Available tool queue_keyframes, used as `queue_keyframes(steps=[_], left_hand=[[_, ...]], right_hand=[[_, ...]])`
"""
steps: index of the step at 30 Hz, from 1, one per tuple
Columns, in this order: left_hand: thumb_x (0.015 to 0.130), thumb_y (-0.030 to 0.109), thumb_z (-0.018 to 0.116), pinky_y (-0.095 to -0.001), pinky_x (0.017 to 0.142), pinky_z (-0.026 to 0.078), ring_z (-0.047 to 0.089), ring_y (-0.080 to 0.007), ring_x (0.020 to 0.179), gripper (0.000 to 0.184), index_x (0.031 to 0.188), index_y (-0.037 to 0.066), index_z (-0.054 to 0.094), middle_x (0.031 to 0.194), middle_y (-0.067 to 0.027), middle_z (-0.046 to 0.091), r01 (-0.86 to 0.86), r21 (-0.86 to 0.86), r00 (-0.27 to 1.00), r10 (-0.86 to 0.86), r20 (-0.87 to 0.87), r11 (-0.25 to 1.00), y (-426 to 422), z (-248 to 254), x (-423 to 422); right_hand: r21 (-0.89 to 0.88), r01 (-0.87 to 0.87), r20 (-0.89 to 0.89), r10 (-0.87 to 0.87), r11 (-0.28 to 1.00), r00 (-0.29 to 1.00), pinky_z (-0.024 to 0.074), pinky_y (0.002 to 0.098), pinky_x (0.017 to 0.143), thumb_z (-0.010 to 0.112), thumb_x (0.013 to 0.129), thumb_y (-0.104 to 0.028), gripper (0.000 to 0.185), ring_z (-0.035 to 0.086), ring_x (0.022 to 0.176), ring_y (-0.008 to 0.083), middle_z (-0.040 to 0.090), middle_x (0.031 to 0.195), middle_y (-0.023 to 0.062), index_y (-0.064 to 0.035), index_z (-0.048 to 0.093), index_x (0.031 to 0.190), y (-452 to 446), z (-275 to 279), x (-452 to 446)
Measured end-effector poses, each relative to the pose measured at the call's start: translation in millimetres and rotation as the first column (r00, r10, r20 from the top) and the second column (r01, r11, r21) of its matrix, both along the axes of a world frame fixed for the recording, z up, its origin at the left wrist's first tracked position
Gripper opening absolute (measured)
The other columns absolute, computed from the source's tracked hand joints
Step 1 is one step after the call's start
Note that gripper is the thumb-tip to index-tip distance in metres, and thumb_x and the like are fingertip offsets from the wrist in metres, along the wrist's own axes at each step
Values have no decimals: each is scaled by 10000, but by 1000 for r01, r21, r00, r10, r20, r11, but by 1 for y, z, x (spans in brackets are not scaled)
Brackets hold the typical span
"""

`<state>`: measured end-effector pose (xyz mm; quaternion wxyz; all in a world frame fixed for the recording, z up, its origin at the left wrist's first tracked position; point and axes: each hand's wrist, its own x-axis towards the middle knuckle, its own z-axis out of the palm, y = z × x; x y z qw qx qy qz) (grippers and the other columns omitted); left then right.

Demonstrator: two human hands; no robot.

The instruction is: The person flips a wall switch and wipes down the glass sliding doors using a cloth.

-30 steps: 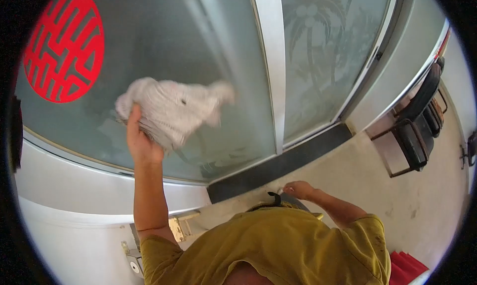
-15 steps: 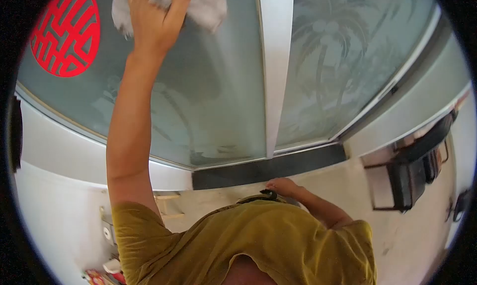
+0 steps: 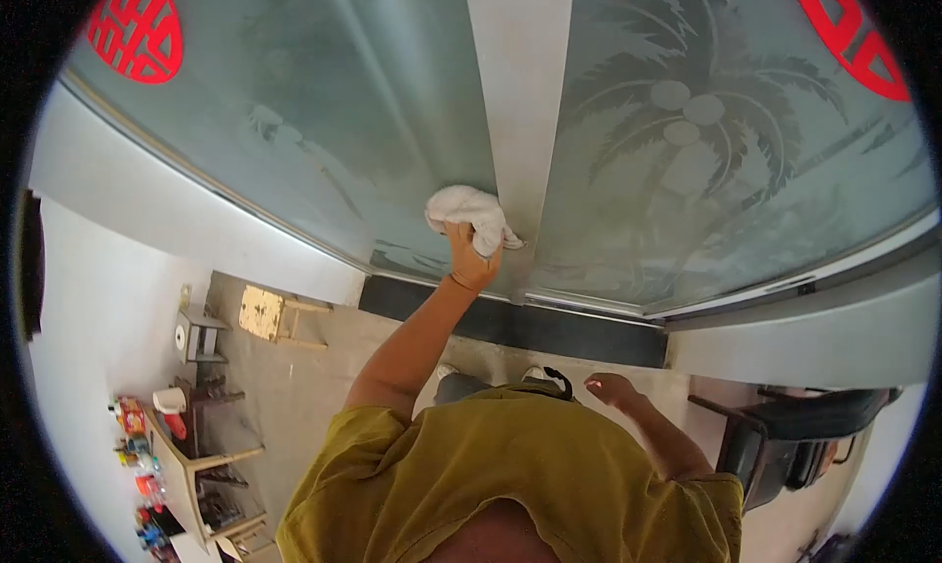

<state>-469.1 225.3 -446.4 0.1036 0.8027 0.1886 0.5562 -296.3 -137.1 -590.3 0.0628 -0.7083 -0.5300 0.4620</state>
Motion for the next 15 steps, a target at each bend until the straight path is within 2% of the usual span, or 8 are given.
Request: queue_keyframes(steps=[3, 5, 7, 8, 10, 12, 13, 15], left_hand=[[808, 101, 627, -491, 902, 359, 450, -376, 1036, 387, 1174, 32, 522, 1080, -168, 491, 39, 80, 995, -31, -99, 996, -5, 33, -11], [800, 211, 601, -559, 938, 308, 448, -411, 1099, 371, 1138, 57, 576, 1190, -186, 507, 48, 22, 996, -50, 74, 999, 10, 60, 3], [794, 239, 602, -587, 931, 301, 446, -422, 1124, 364, 1103, 47, 596, 1229, -196, 501, -65, 330, 998, 53, 46, 942, 23, 144, 4], [774, 259, 628, -602, 951, 281, 443, -435, 1134, 397, 1101, 35, 607, 1233, -199, 506, -134, 433, 980, 54, 192, 891, 35, 179, 15], [760, 236, 678, -603, 1031, 206, 391, -442, 1227, 540, 1229, 11, 534, 1310, -232, 461, -38, 424, 978, -53, 203, 905, 35, 279, 18], [776, 206, 690, -597, 1083, 156, 350, -444, 1297, 622, 1318, -5, 470, 1365, -258, 423, 52, 335, 979, -114, 167, 941, 39, 325, 18], [817, 198, 637, -562, 1102, 163, 325, -427, 1325, 609, 1339, -41, 433, 1400, -244, 402, -83, 477, 967, -45, 251, 875, 43, 336, 19], [858, 189, 583, -528, 1121, 171, 300, -410, 1354, 598, 1359, -77, 395, 1435, -230, 380, -222, 587, 940, 12, 340, 779, 47, 322, 22]], right_hand=[[-13, 14, -13, -14, 1000, 1000, 495, 407, 861, 510, 936, -381, 335, 625, 1041, 291, 668, 1102, 89, -154, 631, 1149, 15, -18, 12], [-22, -40, 37, 41, 999, 998, 496, 410, 858, 503, 937, -393, 344, 625, 1039, 296, 668, 1101, 93, -155, 632, 1149, 37, -19, 14], [-44, -78, 37, 80, 996, 996, 486, 382, 835, 497, 934, -453, 412, 630, 1016, 297, 672, 1070, 117, -119, 635, 1132, 55, -1, 4], [-48, -109, 37, 111, 993, 993, 486, 382, 835, 497, 934, -453, 412, 630, 1016, 297, 672, 1070, 117, -119, 635, 1132, 66, 6, 2], [-109, -204, -17, 203, 973, 979, 494, 404, 857, 484, 947, -419, 369, 630, 1007, 317, 664, 1093, 129, -143, 630, 1144, 87, 15, 0], [-40, -215, -34, 213, 976, 976, 494, 405, 848, 491, 947, -410, 362, 631, 1003, 316, 663, 1087, 136, -138, 630, 1141, 102, 3, 1], [27, -193, -61, 194, 981, 979, 494, 407, 840, 497, 947, -400, 355, 632, 999, 315, 663, 1080, 144, -132, 631, 1137, 104, 3, -1], [44, -178, -97, 182, 983, 979, 496, 409, 832, 498, 949, -393, 348, 633, 992, 314, 664, 1079, 144, -132, 633, 1134, 107, 4, 1]])
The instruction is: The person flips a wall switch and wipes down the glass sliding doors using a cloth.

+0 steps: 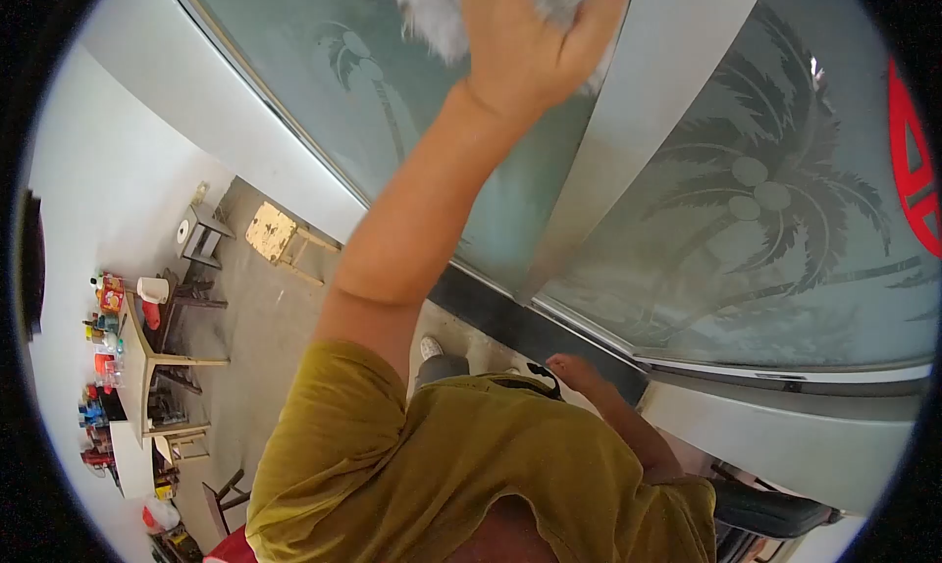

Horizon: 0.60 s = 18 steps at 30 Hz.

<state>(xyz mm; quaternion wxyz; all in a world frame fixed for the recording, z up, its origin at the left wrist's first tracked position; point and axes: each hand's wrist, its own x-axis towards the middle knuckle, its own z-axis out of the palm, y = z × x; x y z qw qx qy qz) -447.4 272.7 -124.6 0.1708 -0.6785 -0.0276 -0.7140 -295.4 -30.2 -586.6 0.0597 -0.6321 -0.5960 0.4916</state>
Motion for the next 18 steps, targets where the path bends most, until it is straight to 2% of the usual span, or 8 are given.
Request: queue_keyframes(steps=[3, 5, 7, 9, 12, 15, 16, 18], left_hand=[[783, 214, 678, -602, 1090, 142, 330, -491, 1290, 562, 1271, -8, 508, 1371, -257, 417, 13, -308, 995, 16, 93, 951, 2, -127, 5], [798, 208, 679, -572, 1102, 154, 316, -470, 1309, 698, 1342, -67, 339, 1393, -277, 372, 10, -528, 998, 20, 52, 849, -15, -253, 4], [813, 202, 680, -541, 1113, 166, 302, -450, 1329, 852, 1412, -127, 171, 1414, -297, 327, 59, -765, 998, -59, 28, 641, -45, -370, 2], [823, 196, 670, -511, 1119, 186, 285, -441, 1344, 899, 1422, -141, 91, 1427, -311, 299, 294, -877, 953, -192, 236, 381, -58, -408, 6], [823, 190, 666, -482, 1133, 166, 238, -445, 1370, 981, 1415, -156, -35, 1452, -343, 224, -88, -841, 996, 33, -83, 534, -47, -394, -3], [820, 151, 642, -506, 1148, 63, 98, -456, 1409, 896, 1432, -152, 62, 1502, -349, 73, 54, -723, 985, 82, 151, 689, 17, -300, -15], [827, 154, 621, -497, 1151, 53, 88, -451, 1413, 877, 1436, -143, 64, 1505, -343, 76, 193, -686, 961, 5, 275, 702, 28, -231, -25], [824, 185, 605, -496, 1152, 57, 83, -460, 1412, 869, 1441, -131, 81, 1507, -338, 81, 180, -623, 969, -27, 247, 761, 52, -128, -48]], right_hand=[[26, 26, -28, -25, 999, 999, 499, 415, 826, 501, 949, -391, 346, 635, 985, 318, 665, 1083, 144, -130, 633, 1134, -8, 1, 7], [31, 26, -9, -26, 999, 1000, 499, 420, 828, 503, 947, -396, 353, 635, 985, 323, 665, 1087, 142, -127, 632, 1136, -19, -4, 16], [-144, -71, 127, 90, 987, 988, 499, 427, 838, 515, 940, -402, 361, 636, 986, 333, 669, 1093, 129, -123, 632, 1136, -42, -18, 30], [-135, -111, 100, 125, 985, 987, 497, 427, 844, 523, 935, -407, 364, 634, 996, 332, 671, 1093, 123, -128, 634, 1140, -82, -46, 55], [-167, -107, 89, 123, 980, 988, 496, 425, 851, 525, 934, -405, 360, 631, 1014, 327, 673, 1097, 114, -137, 637, 1146, -99, -41, 72], [-179, -32, 83, 48, 983, 995, 500, 420, 851, 513, 943, -391, 342, 629, 1025, 319, 673, 1103, 107, -151, 640, 1151, -101, -39, 77], [-144, -9, 67, 19, 990, 998, 503, 419, 850, 507, 947, -384, 332, 629, 1029, 316, 673, 1106, 104, -160, 641, 1152, -102, -43, 79], [-140, -20, 66, 29, 990, 997, 506, 418, 842, 504, 951, -382, 324, 631, 1025, 312, 673, 1108, 99, -166, 642, 1150, -97, -53, 79]])
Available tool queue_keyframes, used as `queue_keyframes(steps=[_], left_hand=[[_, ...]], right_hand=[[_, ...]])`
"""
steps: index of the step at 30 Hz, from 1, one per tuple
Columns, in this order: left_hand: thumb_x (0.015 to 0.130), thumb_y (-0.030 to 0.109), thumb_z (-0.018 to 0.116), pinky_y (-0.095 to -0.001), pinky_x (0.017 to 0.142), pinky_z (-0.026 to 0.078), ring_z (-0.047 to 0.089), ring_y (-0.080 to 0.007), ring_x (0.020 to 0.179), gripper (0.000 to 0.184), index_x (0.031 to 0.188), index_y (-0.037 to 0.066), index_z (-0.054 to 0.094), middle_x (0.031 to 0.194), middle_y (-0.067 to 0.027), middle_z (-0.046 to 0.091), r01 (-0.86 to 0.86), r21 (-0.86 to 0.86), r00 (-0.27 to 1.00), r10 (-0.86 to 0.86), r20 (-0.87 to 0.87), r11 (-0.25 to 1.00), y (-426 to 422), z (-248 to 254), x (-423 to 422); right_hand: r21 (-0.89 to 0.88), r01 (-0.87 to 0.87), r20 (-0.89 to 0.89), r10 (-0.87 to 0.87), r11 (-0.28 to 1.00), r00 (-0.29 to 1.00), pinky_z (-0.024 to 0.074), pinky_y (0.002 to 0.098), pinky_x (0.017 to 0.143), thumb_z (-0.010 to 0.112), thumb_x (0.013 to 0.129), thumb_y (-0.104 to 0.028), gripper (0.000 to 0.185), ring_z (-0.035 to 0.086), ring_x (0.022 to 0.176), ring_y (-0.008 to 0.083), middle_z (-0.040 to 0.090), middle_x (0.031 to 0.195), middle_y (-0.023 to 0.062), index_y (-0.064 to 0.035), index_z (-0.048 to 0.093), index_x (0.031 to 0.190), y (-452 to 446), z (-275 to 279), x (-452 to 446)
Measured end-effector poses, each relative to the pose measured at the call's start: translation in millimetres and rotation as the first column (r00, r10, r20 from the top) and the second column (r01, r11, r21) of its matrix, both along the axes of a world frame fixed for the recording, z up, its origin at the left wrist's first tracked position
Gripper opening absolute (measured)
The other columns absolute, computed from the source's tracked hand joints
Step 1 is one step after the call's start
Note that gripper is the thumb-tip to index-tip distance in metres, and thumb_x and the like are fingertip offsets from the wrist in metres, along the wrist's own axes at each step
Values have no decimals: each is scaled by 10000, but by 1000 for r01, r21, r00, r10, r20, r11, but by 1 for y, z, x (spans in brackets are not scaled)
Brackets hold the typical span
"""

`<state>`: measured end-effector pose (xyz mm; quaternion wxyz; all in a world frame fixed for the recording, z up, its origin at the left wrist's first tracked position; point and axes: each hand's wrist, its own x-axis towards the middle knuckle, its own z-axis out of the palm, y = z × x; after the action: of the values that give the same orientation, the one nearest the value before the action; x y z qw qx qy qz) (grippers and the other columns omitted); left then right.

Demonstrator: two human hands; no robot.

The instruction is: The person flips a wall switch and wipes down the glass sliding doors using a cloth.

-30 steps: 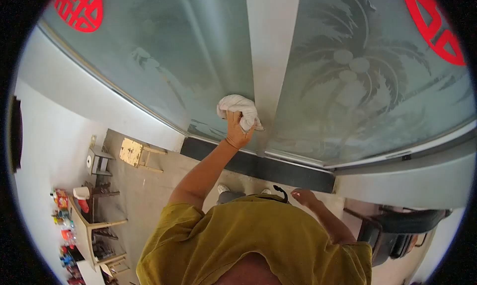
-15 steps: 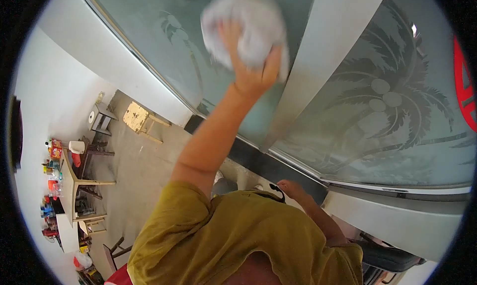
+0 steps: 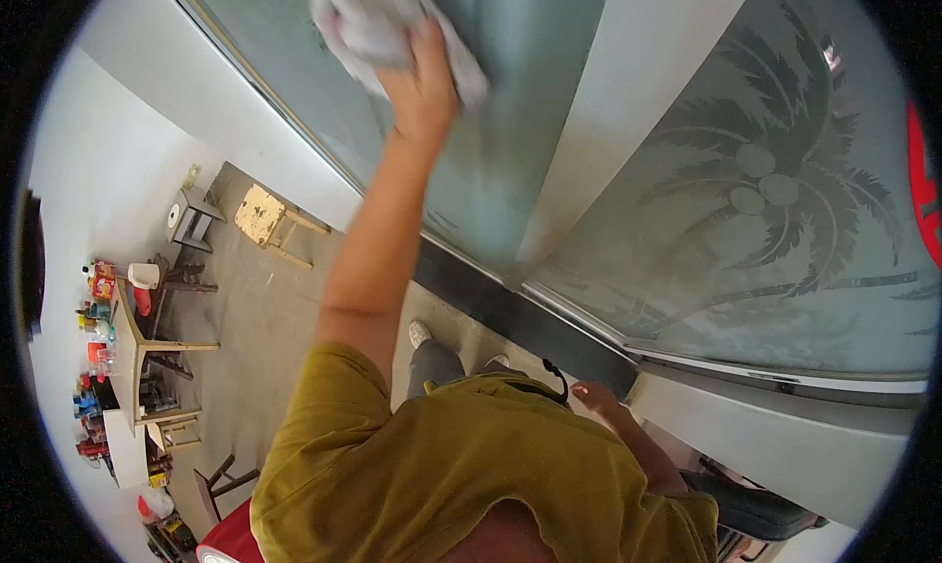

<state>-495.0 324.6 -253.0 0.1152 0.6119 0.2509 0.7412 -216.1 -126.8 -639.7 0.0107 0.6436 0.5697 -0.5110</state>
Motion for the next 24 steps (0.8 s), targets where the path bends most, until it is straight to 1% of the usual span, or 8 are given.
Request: queue_keyframes(steps=[5, 7, 11, 13, 16, 20, 22, 24], left_hand=[[817, 206, 611, -510, 1149, 57, 81, -478, 1408, 874, 1444, -120, 97, 1502, -351, 84, -51, 38, 997, 53, -53, 998, 11, -20, -9], [814, 212, 618, -518, 1147, 58, 80, -488, 1405, 878, 1445, -116, 105, 1498, -360, 84, -105, 76, 991, 110, -74, 992, 16, -68, -10], [808, 184, 676, -539, 1131, 105, 162, -513, 1375, 890, 1430, -135, 124, 1456, -393, 167, -34, -207, 977, -11, -212, 978, -36, -249, -10], [803, 186, 686, -529, 1135, 100, 169, -498, 1376, 902, 1429, -137, 122, 1460, -376, 172, 79, -353, 966, -160, -205, 932, -51, -264, -19], [797, 179, 689, -524, 1138, 95, 153, -490, 1384, 912, 1432, -134, 116, 1475, -362, 152, 13, -291, 988, -58, -145, 957, -14, -230, -28], [824, 206, 647, -539, 1138, 44, 102, -484, 1399, 833, 1430, -115, 176, 1500, -332, 127, -64, 66, 989, 72, -130, 996, 57, -5, -74], [827, 219, 648, -551, 1135, 31, 95, -472, 1406, 829, 1430, -109, 184, 1514, -304, 129, -58, 150, 988, 78, -134, 987, 72, 59, -86], [854, 227, 596, -548, 1126, 109, 189, -442, 1396, 709, 1412, -84, 290, 1502, -264, 240, -262, 440, 944, 323, -69, 859, 80, 82, -89]], right_hand=[[42, 75, -6, -75, 996, 997, 471, 371, 739, 524, 947, -377, 299, 630, 869, 268, 668, 946, 109, -109, 640, 1011, 24, 5, -27], [-161, 25, 105, -9, 987, 994, 501, 407, 846, 491, 958, -398, 332, 630, 1027, 307, 671, 1121, 87, -183, 635, 1165, 44, 22, -40], [-7, 7, 90, -6, 1000, 996, 496, 400, 856, 493, 956, -406, 353, 629, 1029, 304, 671, 1121, 88, -171, 628, 1182, 48, 13, -43], [-103, -21, 152, 37, 994, 988, 494, 400, 857, 504, 950, -407, 368, 631, 1022, 307, 671, 1113, 104, -149, 629, 1182, 49, 10, -42], [-69, -38, 41, 41, 997, 998, 493, 401, 856, 507, 953, -384, 359, 630, 1007, 313, 671, 1094, 124, -125, 637, 1164, 49, -1, -34], [-38, 63, -39, -65, 997, 997, 493, 408, 852, 495, 958, -372, 343, 627, 991, 324, 673, 1072, 136, -117, 655, 1124, 72, 15, -55], [12, -72, -7, 72, 997, 997, 492, 406, 854, 487, 962, -369, 340, 625, 991, 320, 671, 1081, 136, -122, 651, 1130, 94, 22, -70], [-47, -128, -6, 128, 991, 992, 490, 405, 861, 498, 959, -372, 350, 625, 1004, 306, 656, 1127, 130, -139, 618, 1192, 120, 19, -84]])
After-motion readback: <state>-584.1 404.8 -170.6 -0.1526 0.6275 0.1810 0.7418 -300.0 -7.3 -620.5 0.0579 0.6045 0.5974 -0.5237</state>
